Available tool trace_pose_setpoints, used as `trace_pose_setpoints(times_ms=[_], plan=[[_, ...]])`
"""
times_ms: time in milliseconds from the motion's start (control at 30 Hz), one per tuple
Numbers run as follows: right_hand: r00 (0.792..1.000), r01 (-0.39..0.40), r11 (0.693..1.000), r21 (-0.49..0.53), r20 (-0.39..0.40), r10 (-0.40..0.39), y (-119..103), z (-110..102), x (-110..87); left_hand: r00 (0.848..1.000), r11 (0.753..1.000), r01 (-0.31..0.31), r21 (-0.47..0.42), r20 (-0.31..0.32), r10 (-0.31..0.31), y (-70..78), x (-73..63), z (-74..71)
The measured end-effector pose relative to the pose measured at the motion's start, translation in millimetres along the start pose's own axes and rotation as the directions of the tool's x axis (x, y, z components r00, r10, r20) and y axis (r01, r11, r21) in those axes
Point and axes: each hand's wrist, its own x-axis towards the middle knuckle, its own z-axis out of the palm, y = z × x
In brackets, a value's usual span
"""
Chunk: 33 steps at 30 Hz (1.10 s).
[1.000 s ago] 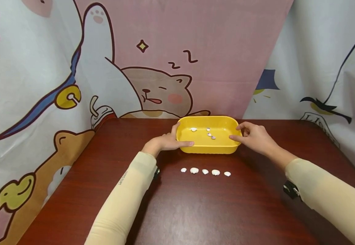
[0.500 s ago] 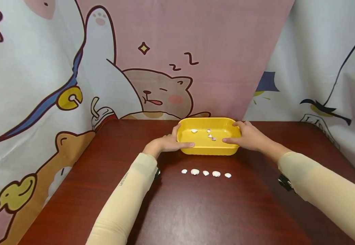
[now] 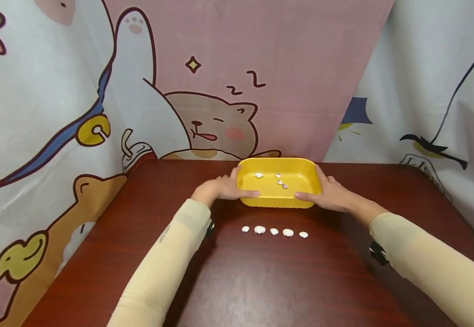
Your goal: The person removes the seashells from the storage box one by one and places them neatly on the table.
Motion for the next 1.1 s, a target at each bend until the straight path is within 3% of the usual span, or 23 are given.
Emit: trace_pose_setpoints(times_ms=[100,167,300,433,533,633,767,933,1100], plan=[[1.000,0.004,0.999,0.037,0.009,-0.005,-2,-1,0.0,0.998,0.989,0.019,0.148,-0.066,-0.009,14.3,-4.3,-6.7],[1.000,0.009,0.998,0.069,0.022,-0.010,-2,-2,-0.2,0.995,0.979,0.023,0.202,-0.105,-0.002,23.7,-4.8,-10.1],[0.999,-0.008,0.994,0.110,0.050,0.003,-3,-2,-2.1,0.982,0.961,0.024,0.276,-0.187,0.029,37.5,0.2,-13.7],[0.998,-0.026,0.993,0.114,0.059,0.019,-3,-2,-2.0,0.957,0.949,0.022,0.316,-0.282,0.072,43.6,11.9,-13.8],[0.998,-0.030,0.993,0.111,0.061,0.023,-3,-1,-0.7,0.947,0.965,-0.039,0.259,-0.298,0.118,47.5,21.7,-12.9],[0.997,-0.037,0.993,0.111,0.069,0.030,-2,-1,0.6,0.954,0.986,-0.088,0.143,-0.274,0.125,52.8,31.0,-10.5],[0.997,-0.039,0.992,0.122,0.071,0.030,-2,-1,0.5,0.966,0.997,-0.075,0.028,-0.245,0.080,61.6,42.9,-1.9],[0.997,-0.038,0.989,0.140,0.069,0.029,-2,-1,-2.2,0.973,0.997,-0.044,0.060,-0.225,0.056,73.0,53.4,14.0],[0.997,-0.035,0.988,0.152,0.070,0.024,-2,-1,-3.5,0.966,0.993,0.011,0.115,-0.259,0.019,80.4,57.9,23.8]])
